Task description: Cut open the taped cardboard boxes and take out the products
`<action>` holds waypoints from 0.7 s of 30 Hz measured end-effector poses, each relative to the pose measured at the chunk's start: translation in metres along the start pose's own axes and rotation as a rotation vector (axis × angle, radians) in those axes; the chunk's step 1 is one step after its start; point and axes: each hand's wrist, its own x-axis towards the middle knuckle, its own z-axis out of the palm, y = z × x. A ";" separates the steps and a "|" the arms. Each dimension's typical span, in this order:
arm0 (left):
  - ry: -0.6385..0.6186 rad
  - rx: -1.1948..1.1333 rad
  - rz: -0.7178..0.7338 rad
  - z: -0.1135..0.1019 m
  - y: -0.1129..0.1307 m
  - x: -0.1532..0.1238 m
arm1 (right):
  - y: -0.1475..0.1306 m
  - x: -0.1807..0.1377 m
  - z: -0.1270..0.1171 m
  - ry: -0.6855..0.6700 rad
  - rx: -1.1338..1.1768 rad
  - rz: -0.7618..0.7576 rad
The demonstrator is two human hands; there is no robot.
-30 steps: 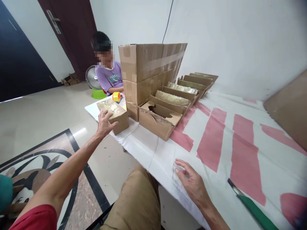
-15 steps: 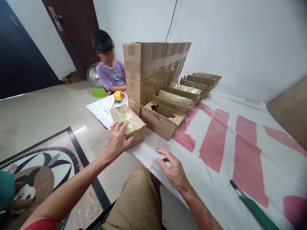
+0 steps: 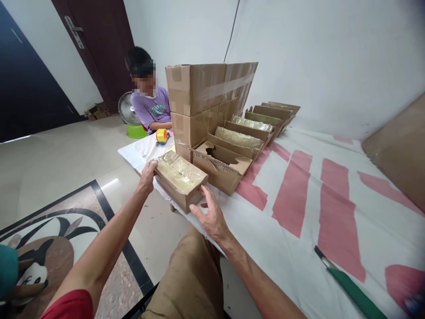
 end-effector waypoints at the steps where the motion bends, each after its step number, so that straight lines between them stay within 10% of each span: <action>1: -0.004 0.000 -0.010 -0.002 0.000 -0.010 | -0.001 -0.003 0.000 0.011 0.004 -0.012; 9: -0.301 0.082 -0.106 -0.010 0.013 -0.123 | -0.033 -0.078 -0.073 0.124 -0.088 0.003; 16: -0.775 0.079 -0.024 0.055 0.010 -0.219 | -0.026 -0.173 -0.164 0.426 -0.135 0.203; 21: -0.826 0.200 0.057 0.079 0.000 -0.238 | -0.002 -0.219 -0.212 0.579 -0.222 0.240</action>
